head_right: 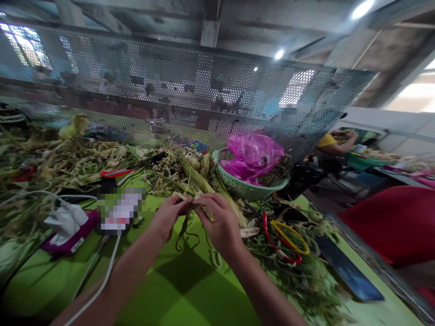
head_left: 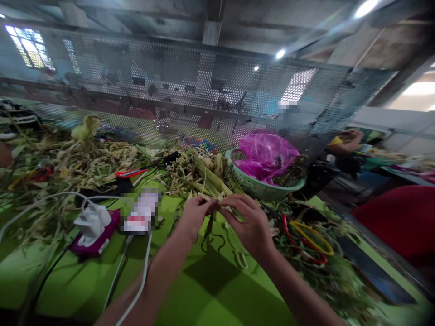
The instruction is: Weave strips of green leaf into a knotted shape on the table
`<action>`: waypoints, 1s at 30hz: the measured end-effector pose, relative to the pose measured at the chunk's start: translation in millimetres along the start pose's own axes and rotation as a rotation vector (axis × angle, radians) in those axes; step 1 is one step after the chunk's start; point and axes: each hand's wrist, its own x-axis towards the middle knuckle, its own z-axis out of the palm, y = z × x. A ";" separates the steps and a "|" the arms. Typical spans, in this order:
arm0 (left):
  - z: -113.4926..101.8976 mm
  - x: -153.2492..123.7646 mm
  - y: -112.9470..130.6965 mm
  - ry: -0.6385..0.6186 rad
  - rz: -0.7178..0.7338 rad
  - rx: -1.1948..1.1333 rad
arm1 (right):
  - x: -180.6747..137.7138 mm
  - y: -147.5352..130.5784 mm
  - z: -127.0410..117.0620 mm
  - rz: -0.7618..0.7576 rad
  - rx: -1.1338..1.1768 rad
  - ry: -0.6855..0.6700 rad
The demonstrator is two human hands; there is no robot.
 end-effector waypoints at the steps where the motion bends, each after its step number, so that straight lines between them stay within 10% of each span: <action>1: 0.7 -0.4 0.4 0.006 -0.002 -0.025 | -0.8 -0.7 0.5 -0.051 -0.025 -0.015; 9: 1.5 -5.9 5.6 0.015 -0.073 -0.127 | -1.7 -0.3 6.2 -0.171 -0.105 -0.063; 20: 2.7 -4.9 6.8 -0.058 0.021 -0.042 | 3.4 -1.4 6.9 0.333 0.231 0.021; 30: 2.8 -7.1 5.6 -0.137 0.124 0.115 | 4.9 3.2 5.5 0.432 0.315 0.030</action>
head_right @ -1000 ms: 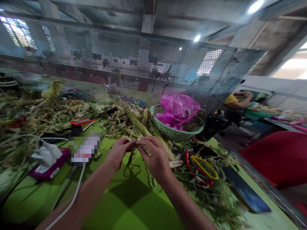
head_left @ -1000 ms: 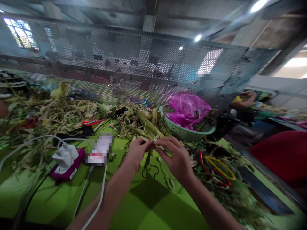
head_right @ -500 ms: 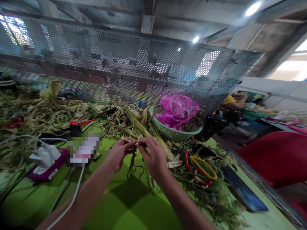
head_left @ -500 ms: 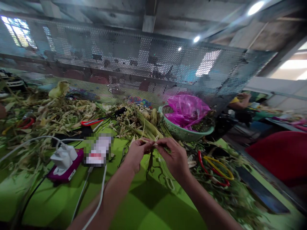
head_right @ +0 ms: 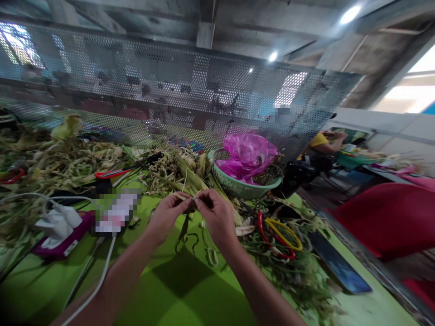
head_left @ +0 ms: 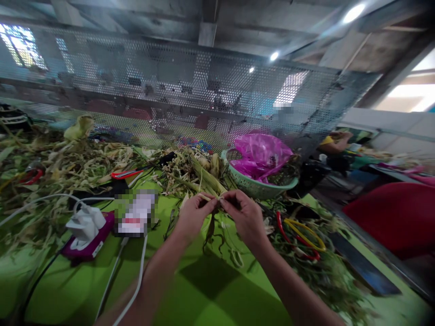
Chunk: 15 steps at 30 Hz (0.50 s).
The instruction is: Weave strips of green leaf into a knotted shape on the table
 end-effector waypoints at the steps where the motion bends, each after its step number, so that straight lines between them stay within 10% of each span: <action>1: 0.3 0.1 -0.8 -0.006 0.004 0.016 | 0.4 0.2 -0.8 -0.008 -0.010 0.005; 15: 0.8 2.4 -9.1 0.049 -0.042 -0.147 | -3.2 2.2 -0.8 -0.063 -0.064 -0.042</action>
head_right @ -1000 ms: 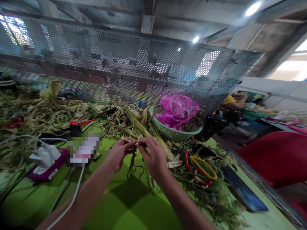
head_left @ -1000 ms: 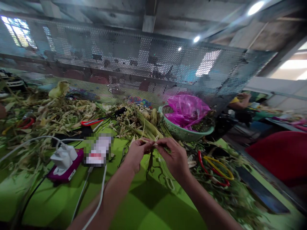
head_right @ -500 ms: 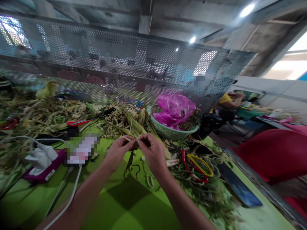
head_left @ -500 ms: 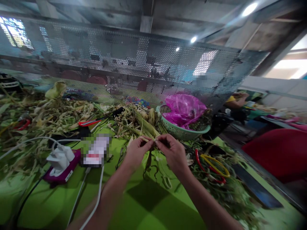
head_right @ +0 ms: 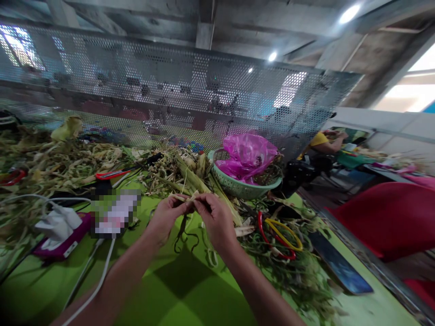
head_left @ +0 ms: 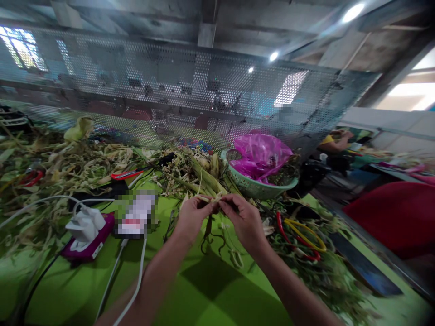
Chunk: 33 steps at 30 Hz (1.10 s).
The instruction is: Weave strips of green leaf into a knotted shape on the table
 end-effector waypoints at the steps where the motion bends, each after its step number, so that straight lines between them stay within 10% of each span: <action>1: 0.5 -0.1 0.1 0.018 -0.013 -0.020 | -0.1 -0.1 -0.6 -0.009 -0.001 0.004; 18: 4.7 -2.9 2.4 0.072 -0.087 -0.117 | 4.8 4.5 0.4 0.187 0.267 0.020; 33: 2.2 -2.1 -1.9 0.073 -0.131 -0.203 | 0.5 1.6 4.3 0.071 0.018 -0.014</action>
